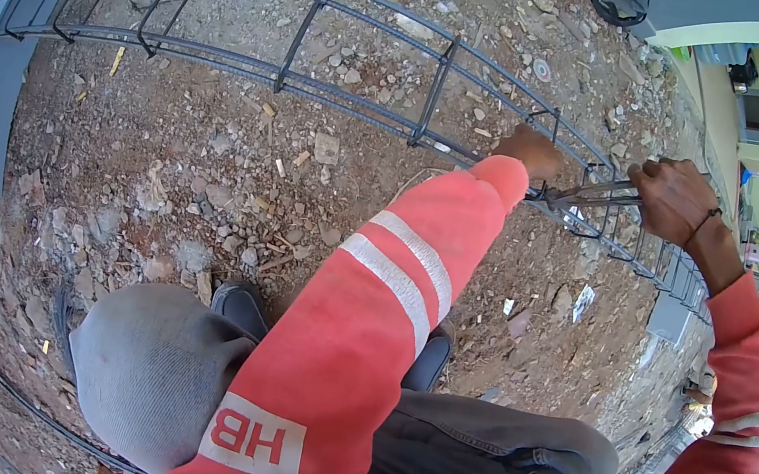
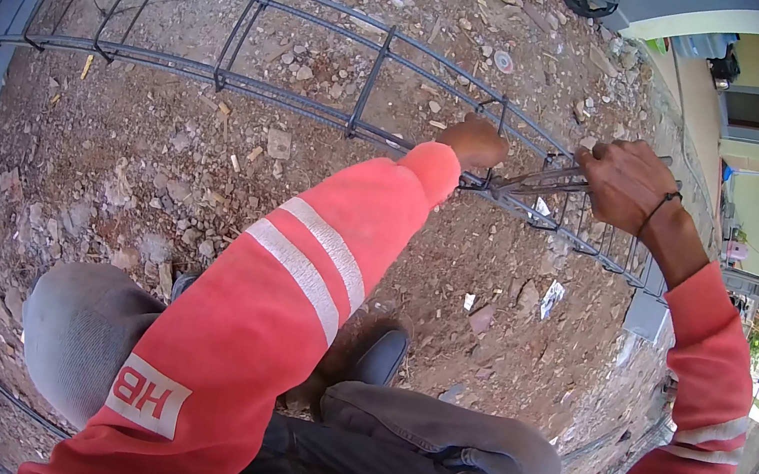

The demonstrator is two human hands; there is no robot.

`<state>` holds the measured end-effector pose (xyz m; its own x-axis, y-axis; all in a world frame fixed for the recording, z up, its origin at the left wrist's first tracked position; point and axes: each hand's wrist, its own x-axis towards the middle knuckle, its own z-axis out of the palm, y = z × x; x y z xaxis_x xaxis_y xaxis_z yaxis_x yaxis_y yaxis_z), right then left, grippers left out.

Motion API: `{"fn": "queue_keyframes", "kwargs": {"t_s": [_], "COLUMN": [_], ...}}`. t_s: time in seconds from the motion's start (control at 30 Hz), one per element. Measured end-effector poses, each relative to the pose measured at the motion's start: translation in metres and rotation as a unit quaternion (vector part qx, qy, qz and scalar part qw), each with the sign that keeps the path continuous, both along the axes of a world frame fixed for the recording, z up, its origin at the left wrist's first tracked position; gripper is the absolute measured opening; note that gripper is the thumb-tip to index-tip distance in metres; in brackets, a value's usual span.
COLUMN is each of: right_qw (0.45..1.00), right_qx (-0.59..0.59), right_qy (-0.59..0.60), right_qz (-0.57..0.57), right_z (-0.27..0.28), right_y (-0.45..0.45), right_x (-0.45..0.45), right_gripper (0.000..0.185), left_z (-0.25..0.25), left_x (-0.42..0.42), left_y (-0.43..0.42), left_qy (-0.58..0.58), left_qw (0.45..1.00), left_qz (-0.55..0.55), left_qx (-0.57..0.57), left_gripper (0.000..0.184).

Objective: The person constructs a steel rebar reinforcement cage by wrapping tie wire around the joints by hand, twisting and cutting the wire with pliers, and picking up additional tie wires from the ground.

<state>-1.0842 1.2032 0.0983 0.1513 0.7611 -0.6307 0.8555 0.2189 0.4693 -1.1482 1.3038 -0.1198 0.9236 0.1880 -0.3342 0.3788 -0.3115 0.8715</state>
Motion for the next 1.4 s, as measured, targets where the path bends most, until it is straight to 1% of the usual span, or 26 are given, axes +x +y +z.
{"fn": "queue_keyframes", "kwargs": {"t_s": [0.07, 0.13, 0.2, 0.27, 0.33, 0.37, 0.4, 0.47, 0.5, 0.53, 0.6, 0.67, 0.7, 0.73, 0.83, 0.9, 0.97, 1.07, 1.1, 1.13, 1.17, 1.23, 1.3, 1.33, 1.37, 1.4], "right_qw": [0.986, 0.967, 0.941, 0.898, 0.855, 0.833, 0.807, 0.782, 0.744, 0.710, 0.681, 0.643, 0.617, 0.607, 0.534, 0.514, 0.477, 0.443, 0.416, 0.411, 0.303, 0.069, -0.162, -0.272, -0.177, -0.177], "right_qx": [-0.076, -0.004, 0.072, 0.126, 0.242, 0.292, 0.346, 0.460, 0.492, 0.512, 0.554, 0.601, 0.638, 0.644, 0.642, 0.630, 0.605, 0.604, 0.616, 0.620, 0.569, 0.417, 0.201, 0.078, 0.158, 0.159], "right_qy": [0.000, 0.054, 0.051, 0.079, 0.140, 0.150, 0.160, 0.157, 0.150, 0.139, 0.120, 0.139, 0.152, 0.153, 0.204, 0.234, 0.293, 0.372, 0.449, 0.453, 0.584, 0.788, 0.902, 0.918, 0.899, 0.901], "right_qz": [-0.148, -0.247, -0.327, -0.414, -0.437, -0.446, -0.451, -0.390, -0.427, -0.463, -0.463, -0.455, -0.436, -0.439, -0.510, -0.534, -0.566, -0.547, -0.495, -0.492, -0.493, -0.447, -0.345, -0.279, -0.367, -0.363], "right_z": [0.017, 0.020, 0.007, -0.015, -0.055, -0.078, -0.103, -0.149, -0.177, -0.196, -0.222, -0.259, -0.268, -0.274, -0.274, -0.261, -0.254, -0.252, -0.267, -0.271, -0.275, -0.276, -0.277, -0.272, -0.263, -0.258], "right_y": [-0.014, -0.049, -0.072, -0.090, -0.121, -0.133, -0.138, -0.142, -0.146, -0.142, -0.129, -0.126, -0.122, -0.123, -0.116, -0.115, -0.117, -0.116, -0.121, -0.124, -0.128, -0.133, -0.133, -0.131, -0.139, -0.139], "right_x": [-0.036, -0.068, -0.101, -0.122, -0.138, -0.148, -0.156, -0.168, -0.171, -0.174, -0.177, -0.173, -0.169, -0.169, -0.174, -0.183, -0.196, -0.207, -0.206, -0.206, -0.205, -0.204, -0.199, -0.197, -0.192, -0.192], "right_gripper": [0.028, 0.038, 0.048, 0.048, 0.046, 0.045, 0.043, 0.043, 0.039, 0.033, 0.029, 0.029, 0.028, 0.028, 0.024, 0.026, 0.031, 0.032, 0.038, 0.038, 0.039, 0.042, 0.045, 0.046, 0.046, 0.046], "left_z": [-0.010, -0.044, -0.054, -0.029, 0.006, 0.014, 0.015, 0.012, 0.009, 0.006, 0.005, 0.003, -0.002, -0.008, -0.019, -0.001, -0.005, 0.002, 0.009, -0.003, -0.018, -0.007, -0.002, 0.000, 0.002, 0.007], "left_x": [0.015, 0.059, 0.067, 0.046, 0.017, 0.007, 0.009, 0.014, 0.017, 0.019, 0.021, 0.017, 0.018, 0.018, 0.016, 0.009, 0.012, 0.002, 0.001, 0.004, 0.006, 0.004, 0.004, 0.003, 0.002, 0.001], "left_y": [-0.007, -0.015, -0.026, -0.020, -0.002, 0.001, 0.005, 0.004, 0.003, 0.002, 0.005, 0.004, 0.000, 0.000, 0.005, 0.002, -0.001, -0.008, -0.009, -0.007, -0.005, -0.009, -0.006, -0.003, 0.001, 0.003], "left_qy": [-0.003, 0.002, 0.009, 0.020, 0.010, 0.009, 0.008, -0.004, -0.003, 0.005, 0.016, 0.017, 0.053, 0.053, 0.004, 0.056, 0.058, 0.062, 0.061, 0.060, 0.069, 0.100, 0.088, 0.082, 0.080, 0.074], "left_qw": [1.000, 0.993, 0.999, 0.999, 0.999, 0.996, 0.996, 0.976, 0.974, 0.985, 0.991, 0.989, 0.999, 0.998, 0.996, 0.996, 0.995, 0.993, 0.992, 0.992, 0.991, 0.989, 0.991, 0.992, 0.993, 0.994], "left_qz": [0.017, -0.086, 0.010, 0.022, -0.023, -0.067, -0.066, -0.161, -0.164, -0.127, -0.095, -0.108, 0.013, 0.007, -0.047, 0.047, 0.068, 0.100, 0.105, 0.105, 0.112, 0.102, 0.094, 0.083, 0.084, 0.075], "left_qx": [-0.006, 0.076, 0.036, 0.030, 0.045, 0.056, 0.065, 0.145, 0.154, 0.113, 0.087, 0.096, 0.007, 0.018, 0.078, -0.041, -0.032, -0.032, -0.040, -0.032, -0.030, -0.025, -0.030, -0.039, -0.034, -0.039], "left_gripper": [0.052, 0.051, 0.047, 0.044, 0.044, 0.045, 0.045, 0.038, 0.038, 0.037, 0.037, 0.035, 0.035, 0.035, 0.038, 0.040, 0.041, 0.042, 0.041, 0.041, 0.041, 0.041, 0.042, 0.043, 0.043, 0.047]}}
